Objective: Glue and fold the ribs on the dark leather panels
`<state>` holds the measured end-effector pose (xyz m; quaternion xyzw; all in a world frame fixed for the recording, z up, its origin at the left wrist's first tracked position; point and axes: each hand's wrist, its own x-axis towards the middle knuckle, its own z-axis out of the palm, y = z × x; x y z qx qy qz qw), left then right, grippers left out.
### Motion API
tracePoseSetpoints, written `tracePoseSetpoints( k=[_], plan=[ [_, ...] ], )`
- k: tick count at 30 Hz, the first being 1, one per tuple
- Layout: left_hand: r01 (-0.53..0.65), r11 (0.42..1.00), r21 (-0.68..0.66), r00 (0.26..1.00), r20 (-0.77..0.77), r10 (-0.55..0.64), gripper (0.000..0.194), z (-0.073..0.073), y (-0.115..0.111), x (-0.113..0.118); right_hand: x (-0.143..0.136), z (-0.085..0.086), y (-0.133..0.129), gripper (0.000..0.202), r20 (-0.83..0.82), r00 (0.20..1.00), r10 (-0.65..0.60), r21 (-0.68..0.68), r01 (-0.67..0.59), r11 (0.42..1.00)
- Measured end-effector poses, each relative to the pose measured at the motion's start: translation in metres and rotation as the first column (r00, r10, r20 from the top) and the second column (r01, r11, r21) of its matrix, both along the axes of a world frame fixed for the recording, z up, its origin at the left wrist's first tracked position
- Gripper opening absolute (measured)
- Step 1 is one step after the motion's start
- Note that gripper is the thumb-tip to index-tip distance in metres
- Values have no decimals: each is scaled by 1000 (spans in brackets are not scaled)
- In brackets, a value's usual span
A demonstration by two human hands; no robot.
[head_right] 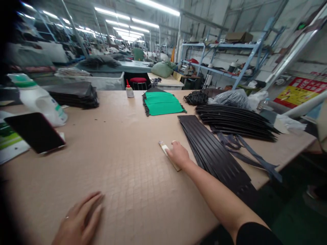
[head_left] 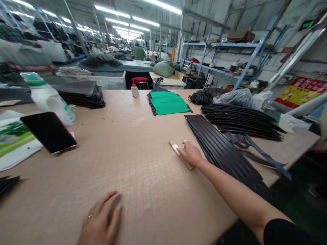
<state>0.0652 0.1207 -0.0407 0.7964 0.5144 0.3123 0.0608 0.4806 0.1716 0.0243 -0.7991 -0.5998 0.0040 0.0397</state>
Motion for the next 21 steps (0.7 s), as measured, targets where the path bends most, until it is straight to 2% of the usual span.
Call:
tracePoseSetpoints(
  k=[3, 6, 8, 11, 13, 15, 18, 20, 21],
  plan=[
    [28, 999, 16, 991, -131, -26, 39, -14, -8, 18, 40, 13, -18, 58, 111, 985, -135, 78, 127, 989],
    [44, 999, 24, 993, -111, -41, 36, -15, -11, 19, 71, 16, -35, 73, 186, 935, -300, 118, 282, 952],
    [43, 999, 17, 995, -92, -42, 35, -13, -10, 16, 78, 11, -42, 72, 211, 922, -326, 111, 309, 945],
    [25, 1000, -16, 995, -91, -27, 34, -9, -10, 15, 75, 6, -45, 61, 228, 929, -291, 93, 277, 956],
    [28, 999, -39, 997, -71, -30, 34, -6, -11, 17, 71, 10, -45, 47, 225, 937, -267, 80, 255, 964],
    [32, 998, -59, 999, -34, -34, 34, -4, -13, 20, 70, 23, -45, 41, 218, 944, -248, 74, 237, 969],
    [39, 995, -93, 997, 63, -34, 35, 2, -16, 26, 58, 54, -56, 42, 215, 958, -189, 109, 169, 980],
    [-3, 987, -161, 980, 194, 35, 38, 7, -16, 26, 30, 68, -74, 44, 221, 969, -108, 143, 77, 987],
    [-44, 973, -226, 952, 286, 110, 40, 10, -15, 23, 9, 69, -86, 45, 218, 975, -37, 157, 3, 988]
  ],
)
